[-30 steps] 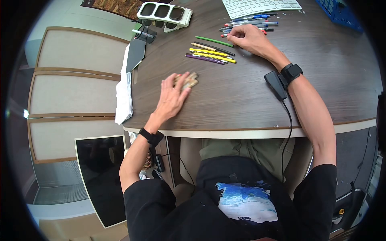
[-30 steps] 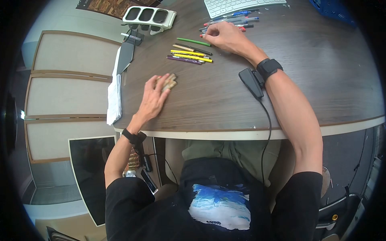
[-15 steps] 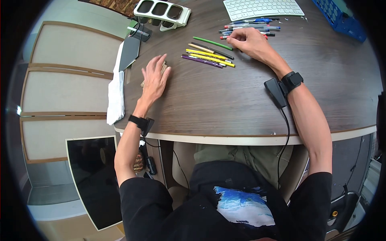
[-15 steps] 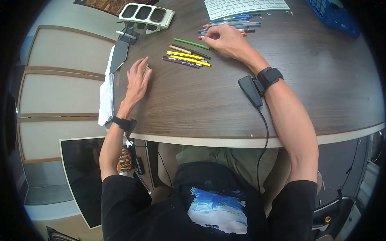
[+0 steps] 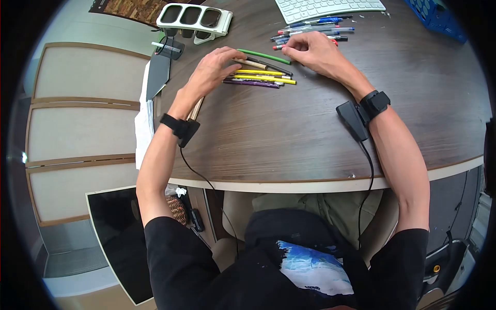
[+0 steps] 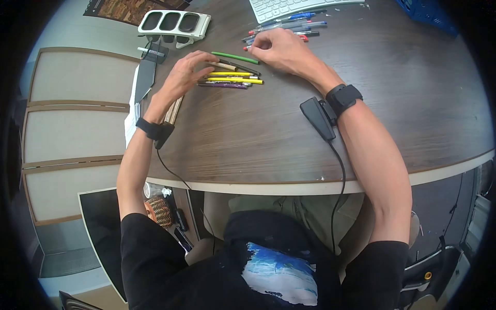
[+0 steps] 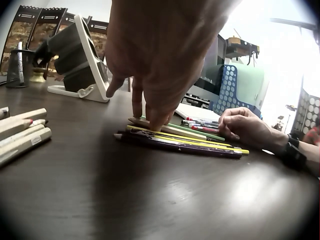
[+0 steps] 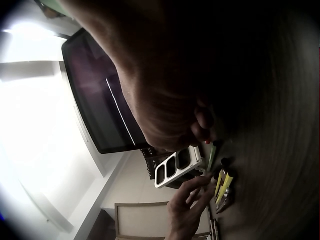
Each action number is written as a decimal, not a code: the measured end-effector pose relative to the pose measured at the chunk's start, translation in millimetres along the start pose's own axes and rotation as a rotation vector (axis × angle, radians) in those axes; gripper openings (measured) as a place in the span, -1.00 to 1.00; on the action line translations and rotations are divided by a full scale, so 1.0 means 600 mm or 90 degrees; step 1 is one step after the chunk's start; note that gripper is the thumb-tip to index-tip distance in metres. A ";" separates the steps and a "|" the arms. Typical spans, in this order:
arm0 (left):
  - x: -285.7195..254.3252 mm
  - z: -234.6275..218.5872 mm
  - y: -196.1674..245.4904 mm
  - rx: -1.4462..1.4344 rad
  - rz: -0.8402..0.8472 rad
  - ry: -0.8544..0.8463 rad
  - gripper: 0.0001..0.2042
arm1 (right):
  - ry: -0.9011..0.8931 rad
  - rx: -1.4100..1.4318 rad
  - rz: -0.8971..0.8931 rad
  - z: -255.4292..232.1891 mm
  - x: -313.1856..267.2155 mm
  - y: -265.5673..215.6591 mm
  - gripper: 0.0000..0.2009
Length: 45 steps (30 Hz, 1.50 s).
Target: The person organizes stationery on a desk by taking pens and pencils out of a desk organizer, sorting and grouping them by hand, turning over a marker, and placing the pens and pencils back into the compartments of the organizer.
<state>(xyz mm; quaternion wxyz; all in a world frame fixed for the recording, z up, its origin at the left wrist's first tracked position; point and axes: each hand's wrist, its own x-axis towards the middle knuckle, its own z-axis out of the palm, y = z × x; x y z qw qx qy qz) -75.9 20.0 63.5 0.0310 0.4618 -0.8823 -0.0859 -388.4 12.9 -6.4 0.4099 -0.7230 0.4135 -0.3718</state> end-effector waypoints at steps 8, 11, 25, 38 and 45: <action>-0.027 -0.016 -0.006 0.125 0.020 0.039 -0.79 | 0.018 -0.005 -0.031 0.003 0.010 0.011 -0.63; -0.070 -0.023 -0.029 0.134 0.015 0.149 -0.79 | 0.034 -0.008 -0.056 0.008 0.008 0.016 -0.64; -0.326 0.010 -0.053 0.022 -0.424 0.142 -0.74 | 0.013 -0.030 -0.072 0.012 0.011 0.013 -0.59; -0.284 0.089 -0.096 -0.058 -0.424 0.176 -0.08 | 0.019 -0.035 -0.071 0.011 0.010 0.010 -0.59; -0.255 0.086 -0.129 0.017 -0.287 0.188 -0.36 | 0.035 -0.056 -0.097 0.021 0.018 0.028 -0.62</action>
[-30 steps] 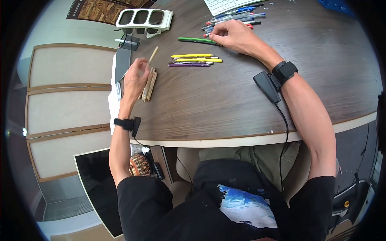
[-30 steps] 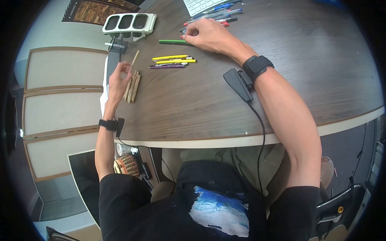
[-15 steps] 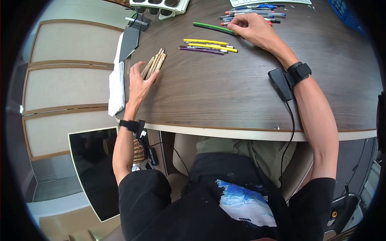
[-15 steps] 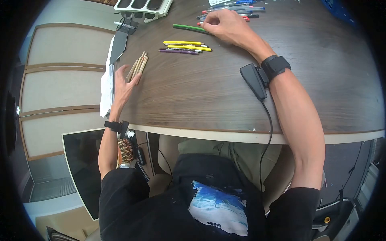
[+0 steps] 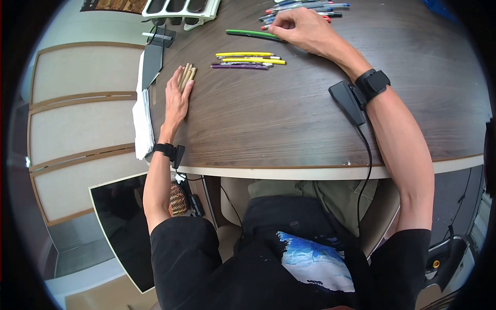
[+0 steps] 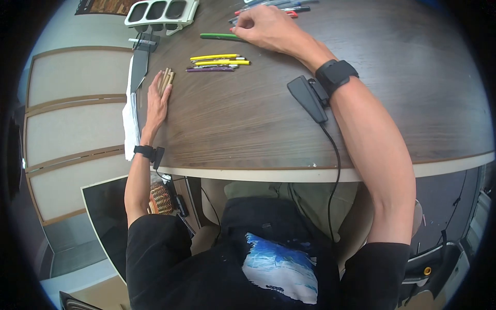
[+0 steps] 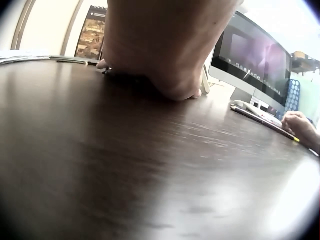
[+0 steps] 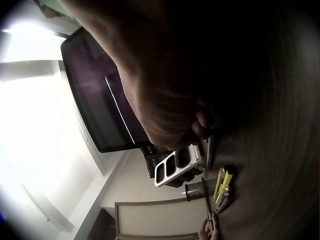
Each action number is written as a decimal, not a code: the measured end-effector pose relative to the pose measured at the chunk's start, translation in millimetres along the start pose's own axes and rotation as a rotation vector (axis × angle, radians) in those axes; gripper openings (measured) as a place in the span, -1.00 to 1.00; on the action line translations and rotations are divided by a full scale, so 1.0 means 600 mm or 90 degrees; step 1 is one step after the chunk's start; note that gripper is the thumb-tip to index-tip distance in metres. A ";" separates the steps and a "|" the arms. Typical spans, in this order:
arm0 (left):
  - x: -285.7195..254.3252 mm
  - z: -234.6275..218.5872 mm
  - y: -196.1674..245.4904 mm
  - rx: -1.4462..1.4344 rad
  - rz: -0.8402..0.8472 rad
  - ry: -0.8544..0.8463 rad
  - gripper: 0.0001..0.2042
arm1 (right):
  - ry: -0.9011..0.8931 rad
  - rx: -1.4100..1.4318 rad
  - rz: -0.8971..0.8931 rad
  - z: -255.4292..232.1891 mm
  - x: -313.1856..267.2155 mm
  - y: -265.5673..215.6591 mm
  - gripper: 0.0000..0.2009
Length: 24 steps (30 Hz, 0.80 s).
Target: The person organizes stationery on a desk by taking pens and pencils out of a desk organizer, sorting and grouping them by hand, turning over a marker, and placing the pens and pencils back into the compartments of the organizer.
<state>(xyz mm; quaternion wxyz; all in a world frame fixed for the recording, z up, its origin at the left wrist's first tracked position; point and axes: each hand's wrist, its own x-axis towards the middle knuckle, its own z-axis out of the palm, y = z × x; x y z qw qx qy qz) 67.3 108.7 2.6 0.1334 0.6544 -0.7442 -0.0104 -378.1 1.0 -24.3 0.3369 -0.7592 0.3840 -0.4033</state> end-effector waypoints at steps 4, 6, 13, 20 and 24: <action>0.013 -0.010 -0.018 0.100 -0.004 -0.044 -0.37 | 0.014 -0.013 -0.012 -0.002 -0.002 -0.001 -0.67; 0.016 -0.014 -0.014 0.110 -0.001 -0.046 -0.33 | 0.041 0.013 -0.010 0.001 0.001 0.004 -0.62; 0.035 -0.037 0.092 0.119 0.096 0.010 -0.19 | 0.019 0.011 -0.035 -0.001 0.003 -0.003 -0.62; 0.068 0.000 0.239 0.058 0.257 -0.045 -0.08 | 0.045 0.038 -0.028 0.007 0.008 0.004 -0.67; 0.111 0.040 0.253 0.000 0.295 -0.076 -0.04 | 0.018 0.016 -0.019 0.004 0.002 -0.003 -0.68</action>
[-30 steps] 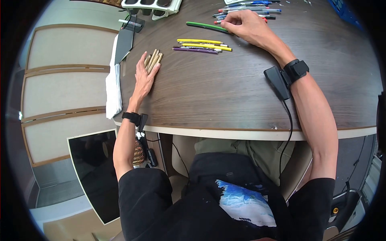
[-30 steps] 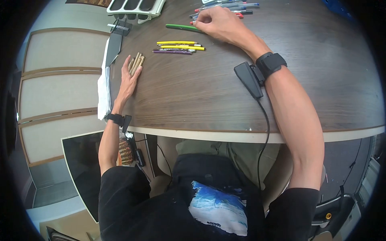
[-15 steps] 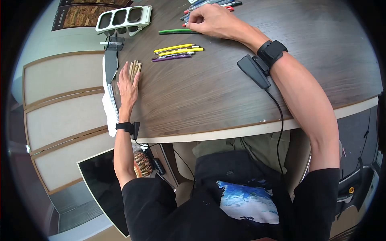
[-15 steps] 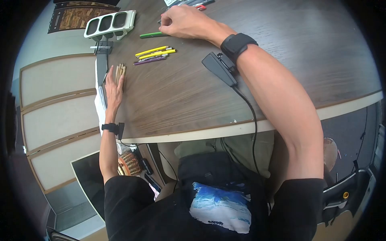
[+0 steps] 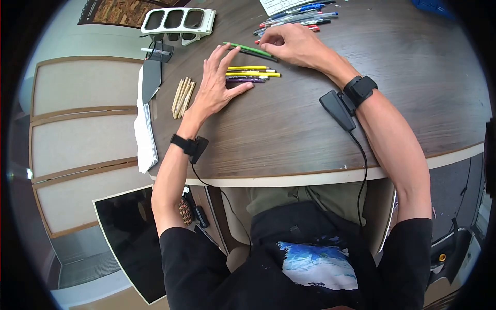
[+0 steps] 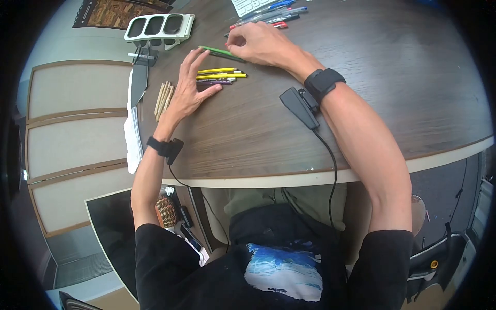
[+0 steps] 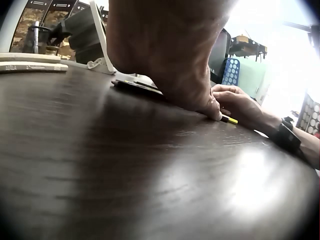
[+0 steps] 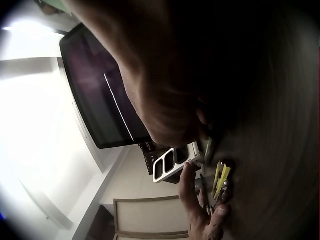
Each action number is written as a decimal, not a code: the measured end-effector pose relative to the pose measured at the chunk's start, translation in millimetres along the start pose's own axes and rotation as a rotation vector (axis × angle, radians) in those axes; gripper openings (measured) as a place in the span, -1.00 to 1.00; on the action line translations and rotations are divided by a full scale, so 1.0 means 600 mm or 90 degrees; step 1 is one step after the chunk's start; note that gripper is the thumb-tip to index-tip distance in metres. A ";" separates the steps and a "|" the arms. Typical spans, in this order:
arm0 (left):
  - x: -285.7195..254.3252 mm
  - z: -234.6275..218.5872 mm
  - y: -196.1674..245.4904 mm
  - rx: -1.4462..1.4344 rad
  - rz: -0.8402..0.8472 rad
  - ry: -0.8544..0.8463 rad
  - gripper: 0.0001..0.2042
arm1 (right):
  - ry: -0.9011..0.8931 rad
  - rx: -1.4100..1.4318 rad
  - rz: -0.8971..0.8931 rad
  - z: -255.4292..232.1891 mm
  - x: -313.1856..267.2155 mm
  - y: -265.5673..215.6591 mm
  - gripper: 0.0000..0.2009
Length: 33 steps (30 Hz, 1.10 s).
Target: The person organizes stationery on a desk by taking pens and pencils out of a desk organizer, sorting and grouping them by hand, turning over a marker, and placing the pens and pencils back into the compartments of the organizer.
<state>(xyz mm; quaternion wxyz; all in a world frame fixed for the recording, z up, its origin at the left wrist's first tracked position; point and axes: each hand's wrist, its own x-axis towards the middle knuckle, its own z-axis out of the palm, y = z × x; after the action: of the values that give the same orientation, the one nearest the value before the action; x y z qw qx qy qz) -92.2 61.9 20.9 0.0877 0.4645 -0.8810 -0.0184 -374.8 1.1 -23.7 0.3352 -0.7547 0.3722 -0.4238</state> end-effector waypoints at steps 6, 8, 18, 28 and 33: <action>0.032 0.013 0.012 -0.047 0.037 -0.015 -0.27 | -0.025 -0.016 0.033 0.003 -0.015 0.001 -0.66; 0.033 0.015 0.020 -0.055 -0.005 -0.027 -0.30 | -0.035 -0.018 0.047 -0.007 -0.015 -0.002 -0.66; 0.019 -0.016 0.053 0.045 0.060 -0.025 -0.47 | -0.059 0.001 0.043 -0.022 -0.017 -0.021 -0.62; 0.009 -0.012 0.050 0.167 0.105 -0.064 -0.64 | -0.036 0.007 0.026 -0.006 -0.013 -0.006 -0.67; 0.008 -0.010 0.047 0.111 0.068 -0.050 -0.62 | -0.013 0.027 0.019 -0.001 -0.012 0.003 -0.69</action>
<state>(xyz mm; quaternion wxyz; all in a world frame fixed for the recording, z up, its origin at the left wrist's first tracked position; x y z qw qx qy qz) -117.0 74.1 30.8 0.0136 0.4215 -0.9056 0.0449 -378.3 5.9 -27.9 0.3608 -0.7462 0.3709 -0.4188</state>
